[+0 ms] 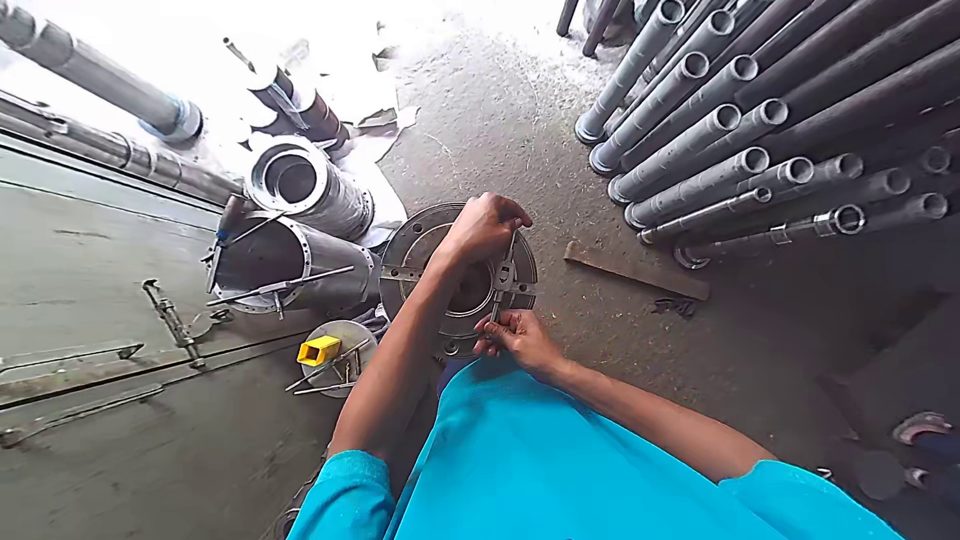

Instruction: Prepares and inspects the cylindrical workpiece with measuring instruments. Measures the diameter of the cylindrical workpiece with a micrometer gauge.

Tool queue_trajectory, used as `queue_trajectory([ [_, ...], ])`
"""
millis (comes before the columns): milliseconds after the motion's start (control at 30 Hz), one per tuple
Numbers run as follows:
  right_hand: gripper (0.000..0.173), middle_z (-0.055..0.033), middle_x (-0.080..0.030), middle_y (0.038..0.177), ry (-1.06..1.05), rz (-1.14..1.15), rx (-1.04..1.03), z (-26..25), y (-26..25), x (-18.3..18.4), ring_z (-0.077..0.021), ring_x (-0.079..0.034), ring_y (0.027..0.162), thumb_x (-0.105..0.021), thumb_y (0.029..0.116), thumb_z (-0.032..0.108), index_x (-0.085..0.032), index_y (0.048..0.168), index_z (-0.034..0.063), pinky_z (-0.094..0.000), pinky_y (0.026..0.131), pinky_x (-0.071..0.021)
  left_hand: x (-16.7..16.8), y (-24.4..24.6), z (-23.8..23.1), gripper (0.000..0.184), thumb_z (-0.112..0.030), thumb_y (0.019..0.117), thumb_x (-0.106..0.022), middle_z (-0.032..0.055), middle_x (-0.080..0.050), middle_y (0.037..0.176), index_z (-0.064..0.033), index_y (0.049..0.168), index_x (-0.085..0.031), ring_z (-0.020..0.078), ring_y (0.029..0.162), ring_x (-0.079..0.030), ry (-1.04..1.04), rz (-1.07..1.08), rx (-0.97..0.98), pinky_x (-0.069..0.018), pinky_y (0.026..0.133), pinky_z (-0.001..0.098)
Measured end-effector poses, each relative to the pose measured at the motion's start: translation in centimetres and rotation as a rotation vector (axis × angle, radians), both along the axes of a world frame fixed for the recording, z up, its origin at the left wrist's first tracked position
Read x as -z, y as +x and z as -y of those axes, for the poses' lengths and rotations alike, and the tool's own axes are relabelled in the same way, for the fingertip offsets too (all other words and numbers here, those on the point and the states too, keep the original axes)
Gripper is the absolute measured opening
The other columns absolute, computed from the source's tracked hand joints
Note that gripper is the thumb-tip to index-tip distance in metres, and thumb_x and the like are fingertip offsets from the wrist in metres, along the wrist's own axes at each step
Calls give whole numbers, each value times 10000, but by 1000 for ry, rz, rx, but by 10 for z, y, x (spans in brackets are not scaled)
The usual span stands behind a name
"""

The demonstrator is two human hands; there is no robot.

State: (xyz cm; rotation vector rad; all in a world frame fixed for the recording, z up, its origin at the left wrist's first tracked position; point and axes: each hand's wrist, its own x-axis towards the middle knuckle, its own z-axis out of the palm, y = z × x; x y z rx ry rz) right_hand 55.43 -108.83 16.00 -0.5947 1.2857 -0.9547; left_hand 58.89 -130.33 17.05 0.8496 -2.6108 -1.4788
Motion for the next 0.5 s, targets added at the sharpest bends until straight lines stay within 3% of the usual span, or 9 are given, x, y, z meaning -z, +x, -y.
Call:
queue_trajectory([
  [200,233,-62,-758,851,6,19,80,5,17,2,-82,-710,731,-510,1069,82,-703,1100,-44,-250,716,-597,-6,-9,-2,224,-151,1015,-566,2,-745,844,-158,1093,-776,113,727,-686,59,9,96,-569,749,410],
  [300,245,-77,-762,863,-16,28,143,10,29,4,-98,-718,745,-492,1078,84,-699,1113,-44,-266,735,-604,-8,-17,-4,238,-161,1011,-555,-16,-750,837,-173,1088,-780,107,756,-685,31,28,166,-545,798,433],
  [500,247,-95,-764,914,-41,76,163,15,36,8,-121,-735,789,-480,1082,81,-686,1147,-40,-289,769,-619,-15,-23,-6,242,-143,1008,-556,-54,-733,800,-186,1068,-787,83,725,-656,-31,34,263,-527,768,415],
])
